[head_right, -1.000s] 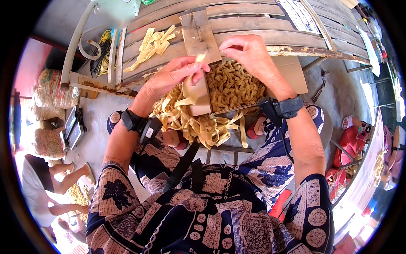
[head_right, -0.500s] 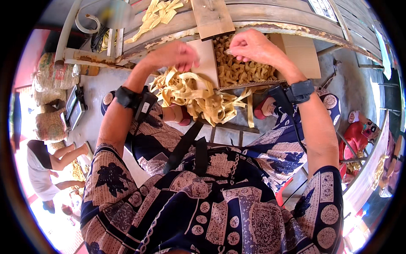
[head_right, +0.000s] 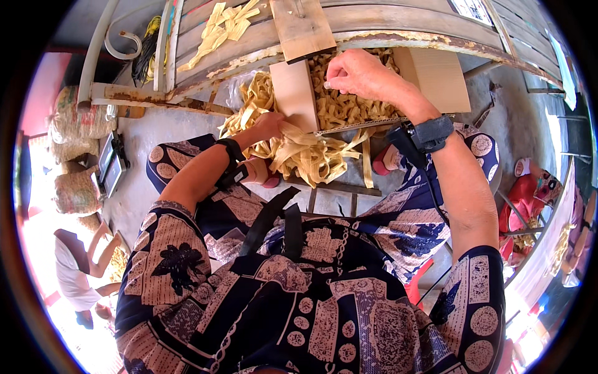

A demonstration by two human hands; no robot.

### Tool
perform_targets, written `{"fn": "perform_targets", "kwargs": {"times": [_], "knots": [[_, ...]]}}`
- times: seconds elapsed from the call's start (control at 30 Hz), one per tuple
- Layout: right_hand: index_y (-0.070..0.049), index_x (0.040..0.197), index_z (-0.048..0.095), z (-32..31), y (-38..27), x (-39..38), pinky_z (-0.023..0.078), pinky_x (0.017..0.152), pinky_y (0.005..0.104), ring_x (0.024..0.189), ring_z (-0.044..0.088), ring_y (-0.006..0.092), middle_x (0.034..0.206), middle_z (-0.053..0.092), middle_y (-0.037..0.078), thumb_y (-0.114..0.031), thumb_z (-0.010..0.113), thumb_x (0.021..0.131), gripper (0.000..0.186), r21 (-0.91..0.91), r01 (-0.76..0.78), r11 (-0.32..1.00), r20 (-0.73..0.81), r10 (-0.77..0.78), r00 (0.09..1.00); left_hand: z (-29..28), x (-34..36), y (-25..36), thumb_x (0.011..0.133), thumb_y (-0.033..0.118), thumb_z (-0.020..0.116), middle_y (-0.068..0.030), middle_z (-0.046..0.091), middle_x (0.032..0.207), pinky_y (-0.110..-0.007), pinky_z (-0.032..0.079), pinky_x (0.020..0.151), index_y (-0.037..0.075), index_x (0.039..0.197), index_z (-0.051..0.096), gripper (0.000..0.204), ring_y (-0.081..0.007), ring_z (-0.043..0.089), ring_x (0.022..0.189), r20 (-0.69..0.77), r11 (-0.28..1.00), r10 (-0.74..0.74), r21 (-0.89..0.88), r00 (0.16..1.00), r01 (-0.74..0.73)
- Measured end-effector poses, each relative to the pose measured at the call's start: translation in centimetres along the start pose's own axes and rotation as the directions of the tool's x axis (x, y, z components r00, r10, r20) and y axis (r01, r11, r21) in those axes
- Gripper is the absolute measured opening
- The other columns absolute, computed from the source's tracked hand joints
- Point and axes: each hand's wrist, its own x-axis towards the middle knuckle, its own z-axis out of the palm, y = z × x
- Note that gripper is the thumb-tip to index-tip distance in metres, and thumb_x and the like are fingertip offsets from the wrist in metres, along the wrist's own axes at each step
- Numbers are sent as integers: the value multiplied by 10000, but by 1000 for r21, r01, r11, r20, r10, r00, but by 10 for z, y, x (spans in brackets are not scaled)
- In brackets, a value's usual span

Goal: The person picks up strips of yellow material from a pile and folds them individually, placing each finished piece into a cardboard box.

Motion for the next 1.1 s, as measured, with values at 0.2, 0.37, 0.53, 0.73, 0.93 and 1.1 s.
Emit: {"fn": "perform_targets", "kwargs": {"times": [0.2,0.37,0.53,0.73,0.93,1.1], "knots": [[25,834,597,5,-4,1,444,570,251,615,547,109,691,599,62,-132,566,791,165,-20,-44,999,116,46,992,-60,-15,44,660,64,610,-157,566,747,-421,447,618,43,827,553,178,-348,564,728,-188,986,135,123,973,-113],[6,794,619,13,-5,-1,438,562,274,603,551,125,663,604,62,-188,598,772,196,-220,-8,976,165,45,985,-128,-67,121,693,65,605,-156,569,786,-408,448,613,24,819,532,152,-355,558,734,-348,950,310,78,885,-303],[10,727,608,-20,-16,-6,436,540,303,560,555,175,619,588,88,-253,621,758,266,-307,-21,952,0,22,1000,-151,-77,137,751,88,586,-140,569,790,-394,454,619,33,871,527,145,-355,555,716,-468,918,338,-26,817,-395],[-36,774,575,-26,-46,-10,452,578,318,617,573,202,693,602,81,-246,552,837,220,-350,346,870,-515,-488,705,-147,-63,158,775,4,486,-152,565,833,-401,457,648,36,934,482,163,-350,561,757,-521,861,309,-202,796,-466],[-27,740,559,-3,-47,-11,435,604,435,691,557,356,713,582,154,-239,491,847,247,-632,161,758,-282,-419,863,-155,-63,170,660,8,525,-106,524,825,-383,446,683,77,958,497,306,-313,527,780,-486,858,511,244,709,-451],[5,643,554,4,-11,-9,425,586,465,677,538,390,660,549,194,-203,474,836,294,-511,-18,859,-277,-145,950,-160,-65,161,636,42,538,-82,486,784,-372,428,650,89,934,503,305,-281,514,754,-475,844,536,325,698,-427]]}}
